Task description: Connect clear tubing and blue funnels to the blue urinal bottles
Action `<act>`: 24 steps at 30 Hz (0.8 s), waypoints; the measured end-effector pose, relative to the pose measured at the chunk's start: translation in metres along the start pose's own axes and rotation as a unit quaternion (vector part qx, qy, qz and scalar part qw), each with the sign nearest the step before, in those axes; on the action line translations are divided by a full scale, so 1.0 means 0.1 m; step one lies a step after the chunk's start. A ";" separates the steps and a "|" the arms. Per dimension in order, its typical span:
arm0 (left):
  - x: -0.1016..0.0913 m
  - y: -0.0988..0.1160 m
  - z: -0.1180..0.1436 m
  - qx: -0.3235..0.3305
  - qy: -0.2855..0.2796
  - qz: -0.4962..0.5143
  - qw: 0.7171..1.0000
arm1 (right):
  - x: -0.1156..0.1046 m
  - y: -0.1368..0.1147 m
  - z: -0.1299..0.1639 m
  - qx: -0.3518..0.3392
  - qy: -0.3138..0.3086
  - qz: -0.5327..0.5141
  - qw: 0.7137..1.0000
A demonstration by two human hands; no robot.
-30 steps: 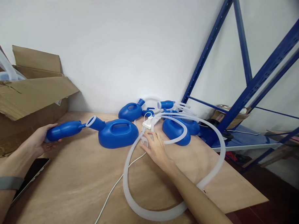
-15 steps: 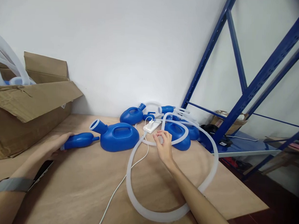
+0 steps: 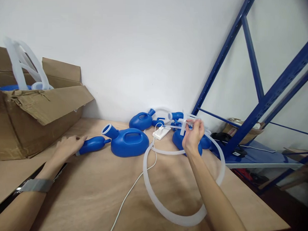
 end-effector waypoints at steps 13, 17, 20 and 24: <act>-0.26 1.27 0.29 0.598 0.153 -0.090 0.782 | 1.25 -0.54 1.10 0.015 -0.493 -0.109 0.863; -0.29 1.40 0.16 0.491 -0.066 -0.148 0.856 | 1.36 -0.35 1.21 0.106 -0.457 -0.182 0.864; -0.26 1.43 0.10 0.393 -0.183 -0.139 0.890 | 1.37 -0.17 1.25 0.199 -0.468 -0.210 0.835; -0.31 1.40 0.03 0.318 -0.240 -0.128 0.908 | 1.31 0.01 1.21 0.202 -0.507 -0.186 0.817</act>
Point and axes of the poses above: each hand's wrist, its own z-axis away from the middle knuckle, its own x-axis out of the palm, y = z × x, the point moved 1 cm from there along -z, towards the middle knuckle, and after that the axes turned 1 degree about y, right-handed, at the moved point
